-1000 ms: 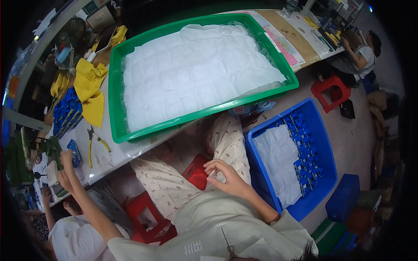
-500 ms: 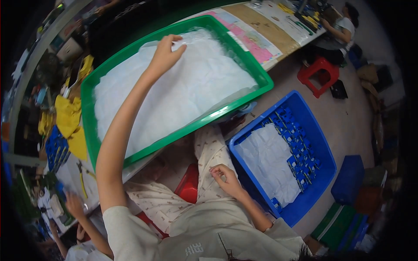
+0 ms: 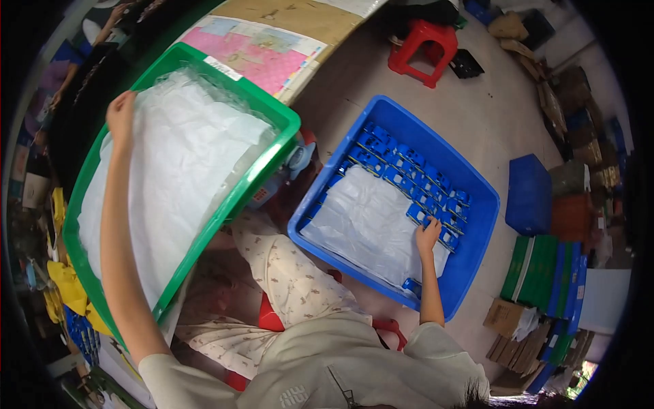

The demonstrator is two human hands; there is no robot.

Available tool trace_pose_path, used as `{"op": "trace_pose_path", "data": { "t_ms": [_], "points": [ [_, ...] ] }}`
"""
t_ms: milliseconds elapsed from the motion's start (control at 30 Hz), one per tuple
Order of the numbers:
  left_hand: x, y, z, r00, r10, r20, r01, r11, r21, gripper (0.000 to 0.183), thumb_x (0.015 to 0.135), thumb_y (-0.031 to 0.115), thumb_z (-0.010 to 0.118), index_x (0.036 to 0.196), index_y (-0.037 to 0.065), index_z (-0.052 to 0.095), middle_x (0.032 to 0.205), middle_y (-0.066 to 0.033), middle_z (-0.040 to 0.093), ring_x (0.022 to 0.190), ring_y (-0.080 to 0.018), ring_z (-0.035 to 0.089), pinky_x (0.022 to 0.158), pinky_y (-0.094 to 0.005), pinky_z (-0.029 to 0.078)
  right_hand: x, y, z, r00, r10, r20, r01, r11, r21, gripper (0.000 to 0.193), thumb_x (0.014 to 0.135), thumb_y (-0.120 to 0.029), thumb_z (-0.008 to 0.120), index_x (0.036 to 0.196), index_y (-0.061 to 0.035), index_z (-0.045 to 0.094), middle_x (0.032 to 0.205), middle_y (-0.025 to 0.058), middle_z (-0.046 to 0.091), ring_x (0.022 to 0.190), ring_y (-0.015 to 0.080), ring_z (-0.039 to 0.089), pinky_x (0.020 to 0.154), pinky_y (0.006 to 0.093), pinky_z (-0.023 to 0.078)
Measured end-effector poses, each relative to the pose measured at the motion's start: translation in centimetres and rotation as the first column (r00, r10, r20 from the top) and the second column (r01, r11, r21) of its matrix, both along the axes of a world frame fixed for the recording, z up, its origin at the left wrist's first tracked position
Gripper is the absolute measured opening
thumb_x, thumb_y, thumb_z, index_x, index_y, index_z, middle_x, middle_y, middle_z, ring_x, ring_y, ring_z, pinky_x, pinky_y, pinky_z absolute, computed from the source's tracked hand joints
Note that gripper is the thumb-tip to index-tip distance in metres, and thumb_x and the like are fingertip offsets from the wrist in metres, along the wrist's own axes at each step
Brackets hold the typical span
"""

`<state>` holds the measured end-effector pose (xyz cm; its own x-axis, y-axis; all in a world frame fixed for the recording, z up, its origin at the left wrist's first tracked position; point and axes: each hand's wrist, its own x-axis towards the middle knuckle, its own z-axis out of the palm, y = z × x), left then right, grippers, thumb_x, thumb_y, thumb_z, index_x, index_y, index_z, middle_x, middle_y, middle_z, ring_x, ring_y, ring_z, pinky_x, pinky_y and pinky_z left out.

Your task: The person assembles small toy cars by inserting white plastic internal components into blue plastic shells by hand.

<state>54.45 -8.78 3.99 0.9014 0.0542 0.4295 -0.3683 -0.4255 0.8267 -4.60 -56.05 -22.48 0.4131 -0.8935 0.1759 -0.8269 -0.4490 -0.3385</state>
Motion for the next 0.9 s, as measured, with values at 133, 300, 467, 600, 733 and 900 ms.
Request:
{"op": "trace_pose_path", "data": {
  "t_ms": [133,300,467,600,733,900],
  "points": [
    [-3.0,4.5,3.4,0.999,-0.041,-0.021,0.033,0.955,-0.295,0.036,0.09,0.025,0.047,0.116,0.0,0.05,0.113,-0.0103,0.052,0.101,-0.0164,0.05,0.087,-0.0256,0.04,-2.0,-0.3,0.5,0.998,0.046,0.031,-0.047,0.999,0.016,0.035,0.067,-0.008,0.057,0.099,-0.0008,0.046,0.101,0.0212,0.046,0.098,0.0344,0.043,0.085,0.0406,0.035],
    [-13.6,7.2,6.7,0.849,-0.323,-0.418,-0.17,0.582,-0.795,0.043,0.091,0.015,0.038,0.123,-0.012,0.026,0.121,-0.0246,0.035,0.111,-0.0327,0.042,0.099,-0.0384,0.036,-8.7,1.3,1.7,0.927,0.102,-0.361,0.067,0.902,0.427,0.039,0.066,-0.021,0.063,0.095,0.001,0.049,0.094,0.0195,0.055,0.091,0.0361,0.052,0.08,0.0422,0.043],
    [-22.5,8.9,5.4,0.701,-0.391,-0.597,-0.117,0.763,-0.636,0.04,0.09,0.011,0.036,0.119,-0.013,0.022,0.114,-0.0302,0.043,0.109,-0.0337,0.047,0.097,-0.0358,0.037,-14.3,4.8,1.0,0.809,0.28,-0.517,-0.097,0.931,0.352,0.04,0.054,-0.027,0.071,0.081,-0.0022,0.055,0.089,0.018,0.055,0.087,0.0335,0.053,0.074,0.0401,0.046],
    [-25.2,8.4,6.0,0.8,-0.294,-0.522,0.057,0.904,-0.423,0.045,0.087,0.011,0.039,0.125,-0.009,0.022,0.112,-0.0253,0.048,0.108,-0.0287,0.049,0.095,-0.0337,0.038,-14.2,5.6,2.2,0.8,0.283,-0.529,-0.108,0.935,0.337,0.037,0.056,-0.028,0.07,0.078,-0.0012,0.058,0.089,0.0189,0.056,0.087,0.0333,0.054,0.074,0.0393,0.047],
    [-25.6,10.5,4.3,0.91,-0.174,-0.376,0.148,0.984,-0.098,0.035,0.085,0.011,0.044,0.116,-0.004,0.038,0.107,-0.0162,0.051,0.098,-0.0231,0.053,0.087,-0.0293,0.041,-14.5,4.7,1.1,0.625,0.37,-0.687,-0.002,0.881,0.473,0.039,0.056,-0.033,0.069,0.076,0.0005,0.065,0.082,0.0204,0.062,0.079,0.0328,0.061,0.07,0.038,0.049],
    [-25.6,9.3,4.2,0.993,-0.06,0.1,0.026,0.951,0.309,0.023,0.08,0.007,0.05,0.102,0.001,0.05,0.098,-0.0118,0.054,0.084,-0.0209,0.055,0.075,-0.0288,0.043,-14.5,3.6,0.7,0.568,0.465,-0.68,0.024,0.816,0.578,0.042,0.054,-0.037,0.07,0.076,-0.0014,0.067,0.081,0.0184,0.064,0.077,0.0306,0.063,0.069,0.0375,0.05]
  ]
}}
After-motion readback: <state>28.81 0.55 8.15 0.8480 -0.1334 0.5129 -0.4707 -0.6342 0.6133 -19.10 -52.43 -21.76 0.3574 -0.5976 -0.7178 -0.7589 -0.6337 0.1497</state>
